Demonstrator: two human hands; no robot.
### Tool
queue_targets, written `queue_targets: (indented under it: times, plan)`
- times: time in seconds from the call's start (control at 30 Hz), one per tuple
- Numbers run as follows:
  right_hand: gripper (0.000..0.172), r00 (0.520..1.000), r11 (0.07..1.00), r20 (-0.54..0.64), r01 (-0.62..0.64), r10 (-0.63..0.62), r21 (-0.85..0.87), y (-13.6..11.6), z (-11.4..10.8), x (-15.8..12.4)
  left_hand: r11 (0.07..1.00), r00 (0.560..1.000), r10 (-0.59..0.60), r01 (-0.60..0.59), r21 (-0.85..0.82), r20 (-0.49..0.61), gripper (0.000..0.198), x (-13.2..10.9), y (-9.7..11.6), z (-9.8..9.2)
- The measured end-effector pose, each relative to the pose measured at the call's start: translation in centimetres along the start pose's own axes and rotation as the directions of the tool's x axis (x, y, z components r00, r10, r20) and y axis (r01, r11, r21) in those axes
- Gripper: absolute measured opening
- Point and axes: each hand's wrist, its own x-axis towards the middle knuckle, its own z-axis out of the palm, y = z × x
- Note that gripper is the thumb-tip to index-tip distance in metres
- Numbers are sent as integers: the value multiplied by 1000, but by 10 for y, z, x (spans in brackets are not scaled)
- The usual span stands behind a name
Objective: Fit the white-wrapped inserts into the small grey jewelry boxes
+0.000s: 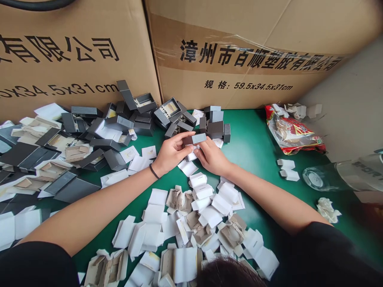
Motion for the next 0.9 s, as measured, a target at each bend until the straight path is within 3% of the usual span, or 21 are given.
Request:
queue_targets:
  times: [0.13, 0.3, 0.37, 0.43, 0.53, 0.6, 0.7, 0.9]
  plan:
    - [29, 995, 997, -72, 73, -72, 9, 1, -1, -1, 1000, 1000, 12, -12, -5, -3, 47, 1, 1, 0]
    - [27, 983, 990, -164, 55, -76, -133, -6, 1, -4, 996, 995, -55, 49, -74, -80, 45, 4, -3, 0]
    - [21, 967, 999, -254, -1, -10, -46, -9, 1, -6, 990, 994, -63, 50, -135, -94, 43, 6, -4, -1]
    - [19, 952, 987, -277, -99, 131, 128, -12, 0, -5, 986, 995, -55, 41, -163, -82, 44, 6, -5, -1]
    - [27, 931, 894, -153, -256, 330, 368, -12, -2, -2, 996, 1000, -25, 25, -89, 2, 50, 3, -5, -3]
    - [31, 922, 825, -74, -301, 380, 478, -10, -3, 1, 1000, 996, 24, -23, -18, 82, 51, 1, -5, -4]
    - [38, 924, 750, -7, -306, 382, 586, -4, -2, 3, 995, 984, 96, -101, 24, 148, 50, 1, -5, -6]
    - [46, 931, 638, 69, -299, 359, 710, 1, -4, 4, 991, 981, 132, -134, 0, 138, 50, 3, -7, -6]
